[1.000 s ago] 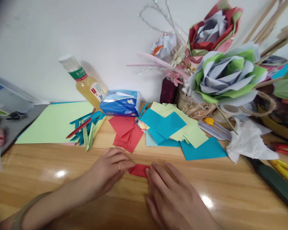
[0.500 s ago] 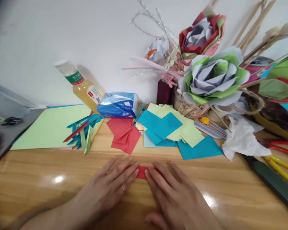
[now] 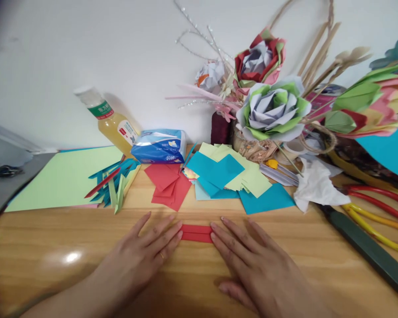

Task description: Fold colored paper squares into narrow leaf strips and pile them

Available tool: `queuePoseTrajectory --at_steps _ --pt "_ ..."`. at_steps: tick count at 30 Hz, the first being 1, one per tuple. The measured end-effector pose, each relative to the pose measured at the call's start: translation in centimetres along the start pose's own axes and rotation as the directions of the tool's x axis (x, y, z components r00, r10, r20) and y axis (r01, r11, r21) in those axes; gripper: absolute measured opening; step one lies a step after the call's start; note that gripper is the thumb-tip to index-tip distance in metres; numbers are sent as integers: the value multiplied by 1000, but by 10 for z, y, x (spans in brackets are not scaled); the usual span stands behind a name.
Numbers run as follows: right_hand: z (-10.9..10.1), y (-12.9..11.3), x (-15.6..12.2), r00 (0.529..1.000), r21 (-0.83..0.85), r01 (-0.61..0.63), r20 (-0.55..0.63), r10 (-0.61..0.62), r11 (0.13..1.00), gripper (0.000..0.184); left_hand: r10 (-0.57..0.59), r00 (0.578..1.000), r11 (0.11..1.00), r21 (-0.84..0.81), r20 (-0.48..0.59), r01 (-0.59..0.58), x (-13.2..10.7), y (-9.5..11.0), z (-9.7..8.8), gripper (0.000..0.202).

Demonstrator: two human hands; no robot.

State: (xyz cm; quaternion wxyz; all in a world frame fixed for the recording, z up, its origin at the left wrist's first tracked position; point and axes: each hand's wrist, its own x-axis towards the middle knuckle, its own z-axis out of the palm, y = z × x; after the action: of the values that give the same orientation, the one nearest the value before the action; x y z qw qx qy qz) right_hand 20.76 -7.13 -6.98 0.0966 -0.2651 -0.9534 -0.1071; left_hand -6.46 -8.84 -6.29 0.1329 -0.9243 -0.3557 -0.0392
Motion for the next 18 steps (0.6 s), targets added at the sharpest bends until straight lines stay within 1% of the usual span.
queuePoseTrajectory --at_steps 3,5,6,8,10,13,15,18 --pt "4 -1 6 995 30 -51 -89 54 998 38 80 997 995 -61 -2 -80 4 -6 -1 26" --pt "6 -2 13 984 76 -83 -152 94 994 28 74 995 994 -79 -69 -79 7 -7 1 24" --pt "6 -3 17 980 101 -87 -172 103 991 27 60 991 995 -78 -119 -69 9 -7 2 22" --pt "6 -4 24 977 134 -72 -188 96 988 29 53 976 996 -65 -213 -68 11 -5 5 17" --pt "5 -5 29 979 139 -52 -190 78 989 31 71 963 995 -47 -261 -86 13 -4 7 15" --pt "5 -5 31 981 128 -40 -182 63 991 31 83 958 995 -30 -274 -94 16 -3 6 16" --pt "5 -5 31 985 128 -25 -164 46 991 34 87 962 995 -32 -259 -98 17 -2 5 18" --pt "4 -5 32 982 139 -40 -177 64 990 35 32 973 995 -86 -227 -53 16 0 9 14"
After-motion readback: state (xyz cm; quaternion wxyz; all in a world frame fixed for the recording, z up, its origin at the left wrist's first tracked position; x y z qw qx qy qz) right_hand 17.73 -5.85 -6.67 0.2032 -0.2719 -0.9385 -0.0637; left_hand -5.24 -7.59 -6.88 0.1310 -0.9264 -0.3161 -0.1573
